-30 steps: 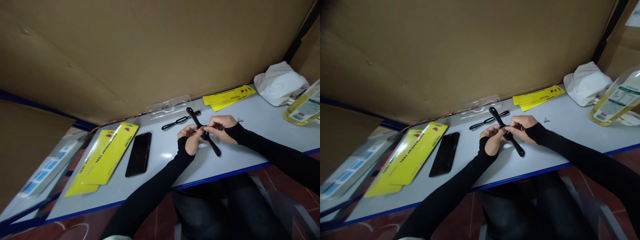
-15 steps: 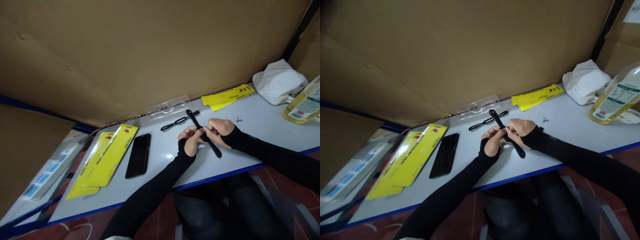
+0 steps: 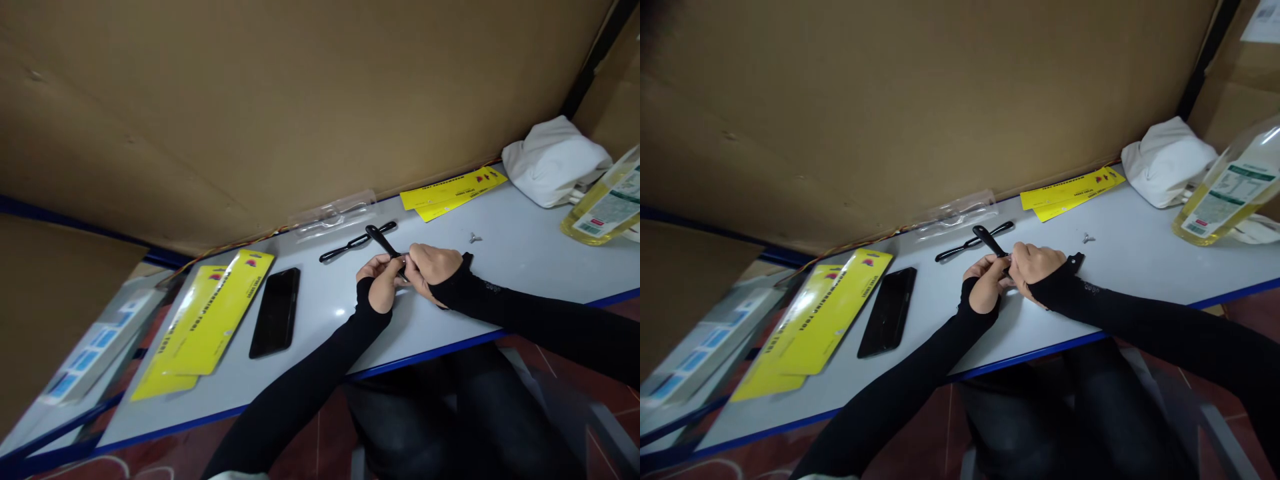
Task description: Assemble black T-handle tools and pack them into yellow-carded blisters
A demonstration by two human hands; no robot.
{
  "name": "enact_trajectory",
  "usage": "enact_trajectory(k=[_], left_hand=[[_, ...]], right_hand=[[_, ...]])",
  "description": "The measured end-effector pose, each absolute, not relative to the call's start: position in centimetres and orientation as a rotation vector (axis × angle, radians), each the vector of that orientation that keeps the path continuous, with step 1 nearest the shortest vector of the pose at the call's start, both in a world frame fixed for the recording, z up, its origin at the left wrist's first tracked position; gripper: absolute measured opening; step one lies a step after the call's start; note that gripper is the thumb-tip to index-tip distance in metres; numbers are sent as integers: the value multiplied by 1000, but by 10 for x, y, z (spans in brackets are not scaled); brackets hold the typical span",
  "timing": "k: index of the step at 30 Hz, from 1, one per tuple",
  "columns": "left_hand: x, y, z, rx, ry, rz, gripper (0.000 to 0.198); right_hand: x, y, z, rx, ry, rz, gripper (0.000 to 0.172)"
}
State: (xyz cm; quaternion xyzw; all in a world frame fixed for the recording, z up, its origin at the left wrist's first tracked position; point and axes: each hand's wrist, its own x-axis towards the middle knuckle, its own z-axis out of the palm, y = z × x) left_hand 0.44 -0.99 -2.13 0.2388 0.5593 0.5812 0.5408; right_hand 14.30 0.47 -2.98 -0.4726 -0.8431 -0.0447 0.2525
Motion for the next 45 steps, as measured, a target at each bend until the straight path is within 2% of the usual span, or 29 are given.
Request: enact_trajectory(k=[9,20,26,35,40,45], left_hand=[[10,-10,-19,596,1426,1413,38],[5,-10,-25,642,1315,1409,48],[4,-11,-27,630,1307,1391,46],[4,-12,-25,664,1297,1375,43],[7,-12,-21,624,1303,1396,43],[6,-11,-21,620,1315,1385,39]], right_hand=[[126,1,-24,-1421,-2283,59,34],[148,18,-13,-1155,-2104,691,35],[152,18,-8,-976,-1927,940,15],[166,28,-3,-961,-1851,1346,31],[171,26,8,-993,-1816,1472,31],[171,25,9,-985,-1856,1411,23]])
